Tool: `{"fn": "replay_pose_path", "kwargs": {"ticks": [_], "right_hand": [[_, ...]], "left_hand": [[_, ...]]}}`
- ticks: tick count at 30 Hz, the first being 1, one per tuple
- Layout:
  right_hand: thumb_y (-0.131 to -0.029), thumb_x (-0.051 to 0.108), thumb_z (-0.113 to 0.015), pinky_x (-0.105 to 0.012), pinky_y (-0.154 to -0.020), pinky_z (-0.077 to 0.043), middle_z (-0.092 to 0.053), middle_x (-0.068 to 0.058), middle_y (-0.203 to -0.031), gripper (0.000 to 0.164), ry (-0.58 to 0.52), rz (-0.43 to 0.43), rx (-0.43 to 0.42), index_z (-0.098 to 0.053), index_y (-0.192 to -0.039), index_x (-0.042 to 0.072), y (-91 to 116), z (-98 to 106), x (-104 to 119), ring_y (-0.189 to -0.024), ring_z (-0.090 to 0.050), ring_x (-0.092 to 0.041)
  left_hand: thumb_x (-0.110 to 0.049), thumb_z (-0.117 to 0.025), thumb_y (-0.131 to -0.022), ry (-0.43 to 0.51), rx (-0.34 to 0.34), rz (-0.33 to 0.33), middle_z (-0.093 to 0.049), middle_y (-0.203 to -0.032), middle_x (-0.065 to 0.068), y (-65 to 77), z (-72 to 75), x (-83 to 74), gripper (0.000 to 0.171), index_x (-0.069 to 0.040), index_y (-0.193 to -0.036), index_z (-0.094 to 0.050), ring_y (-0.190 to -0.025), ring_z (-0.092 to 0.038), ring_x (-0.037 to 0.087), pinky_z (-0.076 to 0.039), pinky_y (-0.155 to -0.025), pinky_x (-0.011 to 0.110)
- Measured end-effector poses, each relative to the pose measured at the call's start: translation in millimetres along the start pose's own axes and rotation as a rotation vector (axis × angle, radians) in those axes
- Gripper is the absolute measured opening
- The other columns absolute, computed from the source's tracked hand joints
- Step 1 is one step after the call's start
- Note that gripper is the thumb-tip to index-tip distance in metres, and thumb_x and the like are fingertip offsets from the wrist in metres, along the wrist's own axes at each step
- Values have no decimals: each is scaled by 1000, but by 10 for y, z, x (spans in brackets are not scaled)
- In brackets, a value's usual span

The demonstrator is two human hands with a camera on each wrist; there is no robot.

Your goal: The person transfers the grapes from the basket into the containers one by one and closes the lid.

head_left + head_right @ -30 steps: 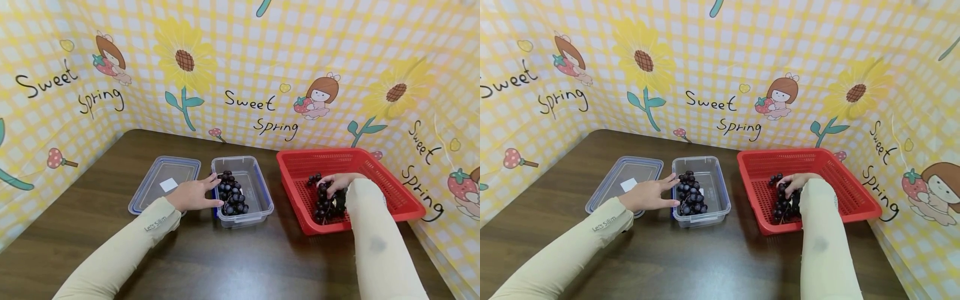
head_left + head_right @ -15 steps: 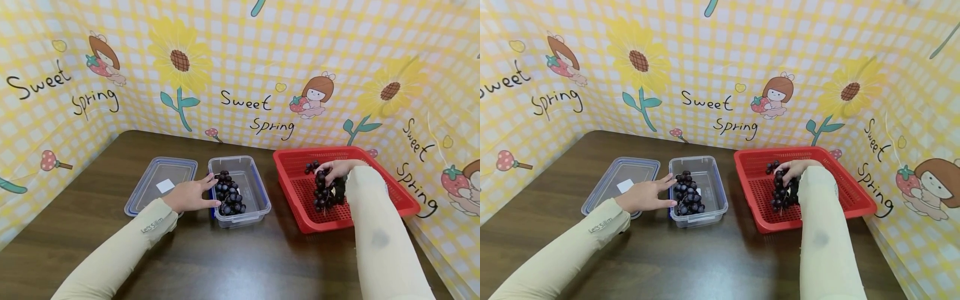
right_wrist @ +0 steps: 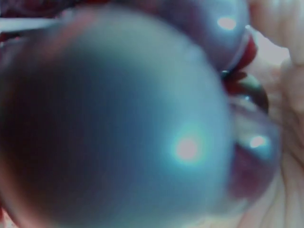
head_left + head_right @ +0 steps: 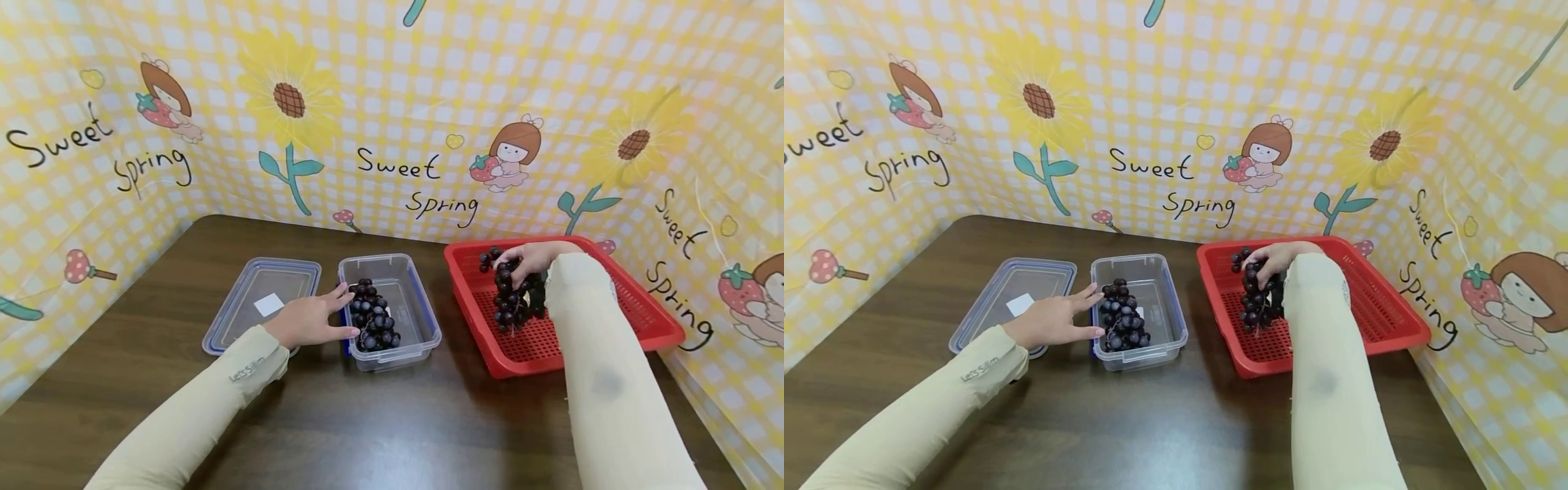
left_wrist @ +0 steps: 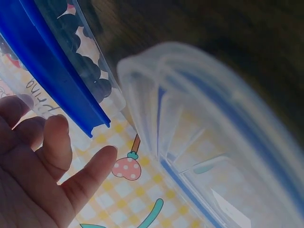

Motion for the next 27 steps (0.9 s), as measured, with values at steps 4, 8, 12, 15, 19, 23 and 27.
{"fn": "replay_pose_path", "kwargs": {"ticks": [4,8,12,15,19,23,27], "right_hand": [[-83,-1,-63,-34,-90,-44,-38,-25,-136,49,31,-18,4,-47,-129,-6,-82,5,212,-105,-46,-23],[-81,-2,-65,-33,-90,-42,-41,-23,-134,48,82,-23,-10,-51,-127,-4,-119,30,459,-107,-44,-25],[-79,-6,-65,-29,-85,-44,-44,-20,-130,48,82,-16,-26,-52,-125,-5,-158,60,651,-105,-45,-23],[-78,-9,-62,-28,-85,-45,-39,-23,-135,50,91,21,0,-49,-126,-8,-192,54,797,-109,-44,-25],[-77,-8,-61,-32,-93,-44,-37,-22,-138,50,150,54,22,-50,-126,-7,-282,15,1078,-117,-41,-28],[-79,-7,-62,-32,-94,-42,-39,-18,-137,47,189,59,25,-53,-125,-2,-366,-32,1345,-115,-40,-24],[-82,-6,-62,-31,-94,-42,-41,-16,-136,45,210,53,20,-54,-126,0,-414,-71,1484,-113,-42,-22]], "left_hand": [[-61,-55,-88,3,-7,6,-27,-154,16,18,-3,19,82,-8,-147,-37,-40,-40,14,-23,-39,26],[-61,-54,-88,-6,-14,-5,-28,-153,15,9,-8,32,82,-8,-147,-37,-40,-40,13,-23,-38,26],[-63,-54,-87,-4,-12,-6,-28,-154,15,-11,-16,33,83,-8,-148,-37,-40,-40,13,-23,-38,26],[-62,-54,-87,-4,-10,-8,-28,-153,15,-27,-18,19,83,-9,-148,-37,-39,-39,13,-23,-39,26],[-63,-54,-87,7,-16,-2,-27,-154,15,-14,-47,51,83,-9,-148,-37,-42,-44,12,-24,-38,27],[-65,-53,-86,12,-26,4,-27,-154,14,-10,-66,82,84,-10,-148,-37,-46,-48,10,-25,-37,27],[-64,-54,-86,-5,-35,-10,-28,-153,15,-28,-35,46,83,-9,-147,-39,-43,-45,11,-24,-37,26]]}}
Point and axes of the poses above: each hand's wrist, its own y-axis away from the middle knuckle, its own z-axis out of the back of the hand, x = y × z, the point moved 7 cm from there along -y, towards the middle knuckle
